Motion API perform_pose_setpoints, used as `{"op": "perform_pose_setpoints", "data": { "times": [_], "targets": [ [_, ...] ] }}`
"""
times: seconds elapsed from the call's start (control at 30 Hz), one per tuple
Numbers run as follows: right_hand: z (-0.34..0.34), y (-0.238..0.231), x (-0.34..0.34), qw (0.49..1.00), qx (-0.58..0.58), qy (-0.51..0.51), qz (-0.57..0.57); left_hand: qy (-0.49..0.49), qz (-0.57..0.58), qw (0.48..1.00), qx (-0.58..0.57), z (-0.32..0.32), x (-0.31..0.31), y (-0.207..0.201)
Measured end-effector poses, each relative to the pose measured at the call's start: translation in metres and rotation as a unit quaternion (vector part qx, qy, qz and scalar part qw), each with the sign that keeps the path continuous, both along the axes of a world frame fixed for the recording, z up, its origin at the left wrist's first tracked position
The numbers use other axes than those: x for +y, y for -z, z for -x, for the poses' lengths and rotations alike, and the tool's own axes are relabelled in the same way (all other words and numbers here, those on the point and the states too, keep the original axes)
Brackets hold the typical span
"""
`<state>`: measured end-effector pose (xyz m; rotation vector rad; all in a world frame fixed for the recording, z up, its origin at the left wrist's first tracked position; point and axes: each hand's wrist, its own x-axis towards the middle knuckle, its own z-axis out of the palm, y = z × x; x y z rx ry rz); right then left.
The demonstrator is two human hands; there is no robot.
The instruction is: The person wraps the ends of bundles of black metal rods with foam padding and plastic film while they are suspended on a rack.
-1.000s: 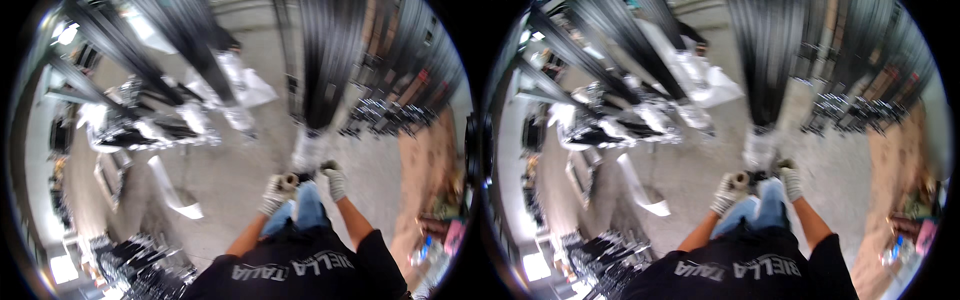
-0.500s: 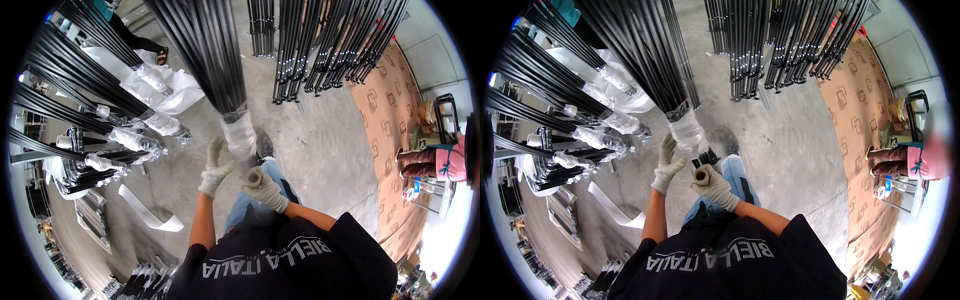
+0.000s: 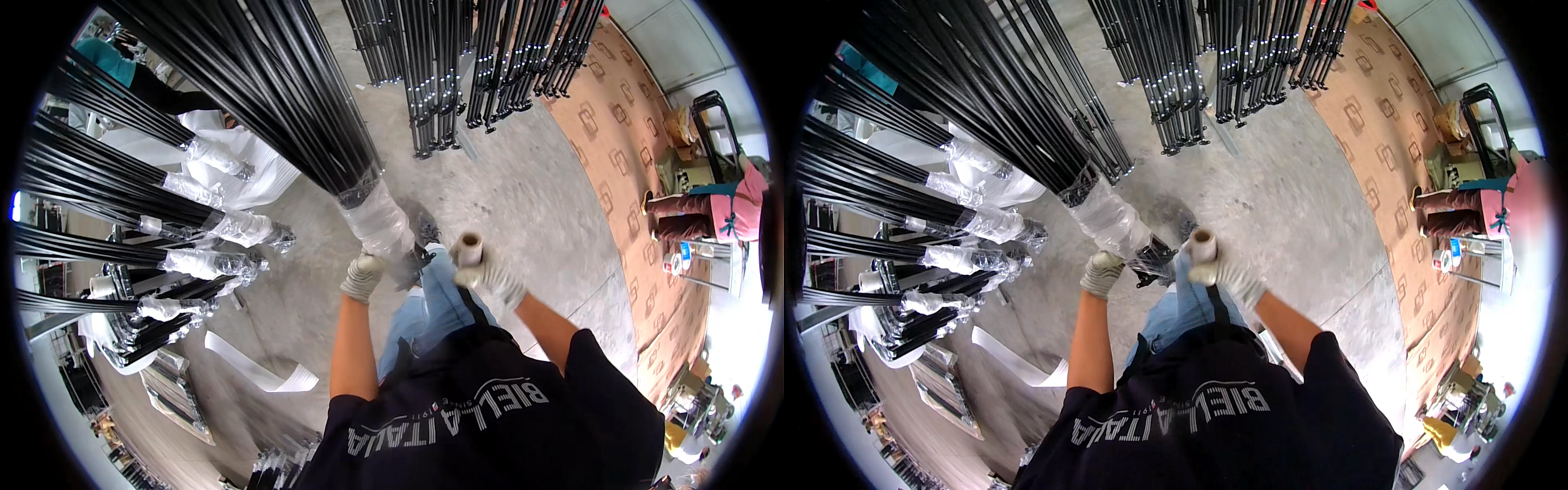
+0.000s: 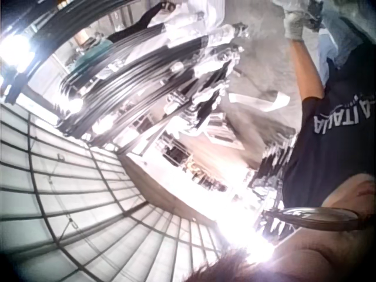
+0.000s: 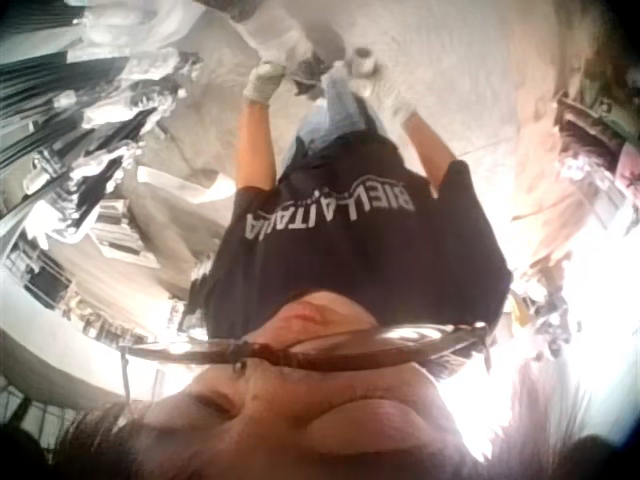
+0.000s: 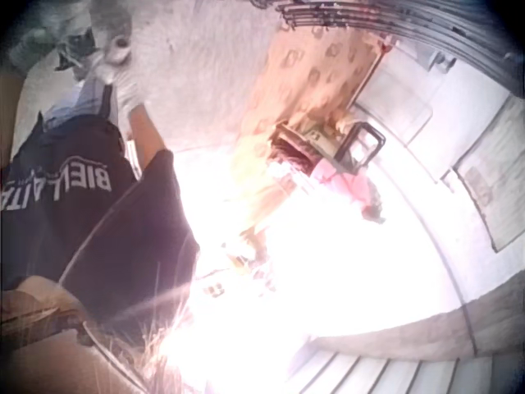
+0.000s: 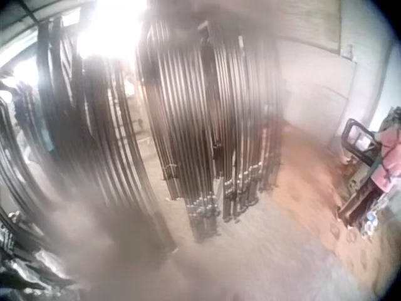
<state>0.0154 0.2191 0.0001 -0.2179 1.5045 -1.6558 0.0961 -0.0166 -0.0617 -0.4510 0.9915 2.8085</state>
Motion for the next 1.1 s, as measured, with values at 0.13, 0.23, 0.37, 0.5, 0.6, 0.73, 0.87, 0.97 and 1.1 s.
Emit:
{"op": "perform_pose_setpoints", "data": {
  "times": [0.13, 0.23, 0.37, 0.5, 0.6, 0.73, 0.87, 0.97, 1.1],
  "targets": [
    [0.062, 0.059, -0.061, 0.976, -0.140, 0.060, -0.152, 0.095, 0.207, 0.974, -0.016, -0.013, 0.001, -0.009],
    [0.048, 0.114, -0.129, 0.980, -0.077, -0.111, -0.147, 0.143, 0.524, 0.838, 0.054, -0.008, 0.006, -0.013],
    [-0.003, 0.137, -0.174, 0.957, 0.005, -0.272, -0.099, 0.140, 0.705, 0.694, -0.029, -0.058, -0.010, -0.028],
    [-0.014, 0.138, -0.184, 0.954, -0.003, -0.289, -0.082, -0.234, 0.182, 0.953, -0.060, -0.078, 0.006, -0.044],
    [-0.014, 0.143, -0.186, 0.954, -0.029, -0.290, -0.072, -0.233, 0.097, 0.958, -0.134, -0.097, -0.004, 0.018],
    [-0.008, 0.140, -0.183, 0.951, -0.114, -0.287, -0.029, -0.167, 0.361, 0.905, -0.153, -0.110, -0.005, 0.107],
    [0.010, 0.156, -0.149, 0.931, -0.278, -0.236, 0.014, -0.226, 0.259, 0.923, -0.174, -0.064, 0.010, 0.040],
    [0.024, 0.140, -0.132, 0.924, -0.326, -0.198, -0.012, -0.135, 0.282, 0.924, -0.220, -0.084, -0.009, 0.046],
    [0.009, 0.089, -0.106, 0.996, -0.052, -0.064, -0.036, -0.155, 0.357, 0.905, -0.172, -0.113, 0.001, 0.071]
  ]
}}
